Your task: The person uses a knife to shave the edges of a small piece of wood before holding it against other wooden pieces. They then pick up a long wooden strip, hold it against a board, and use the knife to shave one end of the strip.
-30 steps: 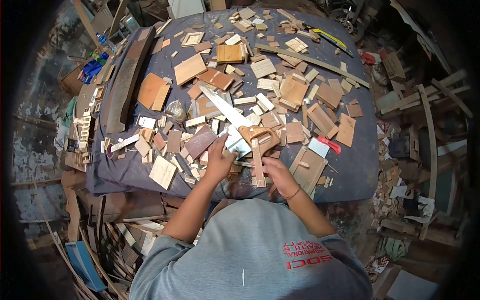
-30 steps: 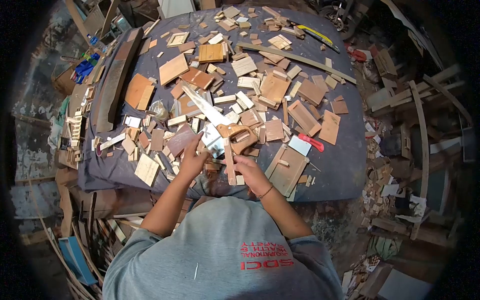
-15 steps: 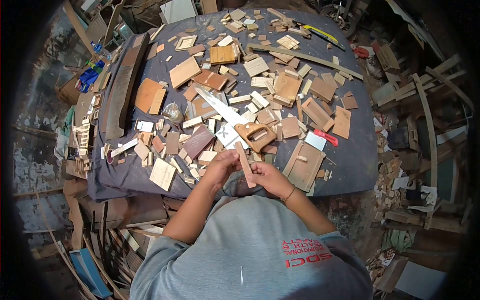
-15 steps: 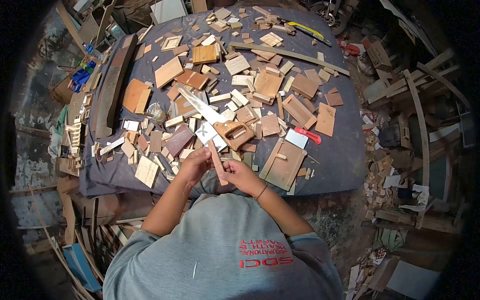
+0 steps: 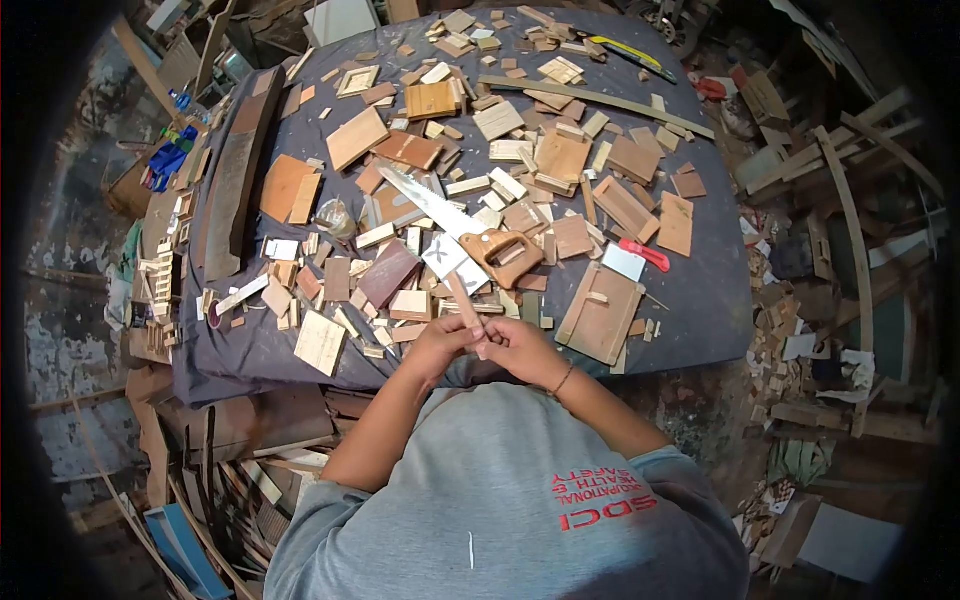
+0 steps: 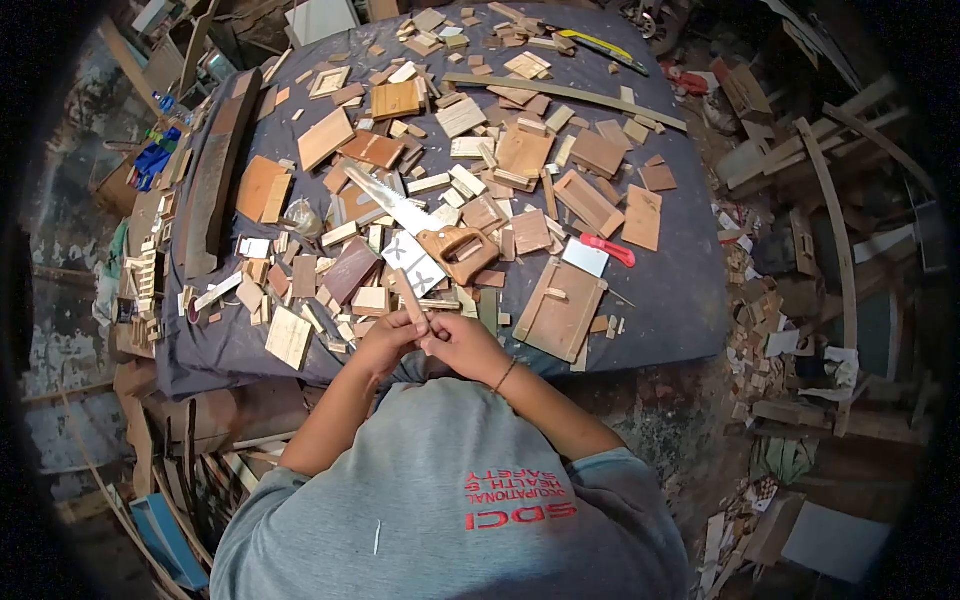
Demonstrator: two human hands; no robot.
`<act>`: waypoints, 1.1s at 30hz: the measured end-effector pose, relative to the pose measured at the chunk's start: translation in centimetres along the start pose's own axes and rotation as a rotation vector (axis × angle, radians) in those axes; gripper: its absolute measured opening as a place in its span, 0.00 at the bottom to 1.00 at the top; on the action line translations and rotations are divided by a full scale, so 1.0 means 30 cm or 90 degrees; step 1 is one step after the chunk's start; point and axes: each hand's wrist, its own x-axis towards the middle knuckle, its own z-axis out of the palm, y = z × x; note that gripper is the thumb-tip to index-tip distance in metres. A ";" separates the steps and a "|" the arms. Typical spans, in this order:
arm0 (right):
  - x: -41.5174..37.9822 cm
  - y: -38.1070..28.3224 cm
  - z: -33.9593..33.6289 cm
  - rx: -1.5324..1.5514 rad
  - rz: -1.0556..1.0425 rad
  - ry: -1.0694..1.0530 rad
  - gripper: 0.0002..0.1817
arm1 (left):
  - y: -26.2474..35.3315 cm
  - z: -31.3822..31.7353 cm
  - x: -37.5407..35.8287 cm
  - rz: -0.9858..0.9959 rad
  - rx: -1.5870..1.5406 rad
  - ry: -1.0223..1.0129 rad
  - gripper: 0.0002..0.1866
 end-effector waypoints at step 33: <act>-0.023 -0.025 -0.060 0.174 0.077 -0.115 0.10 | -0.129 -0.110 -0.051 -0.011 -0.220 -0.159 0.15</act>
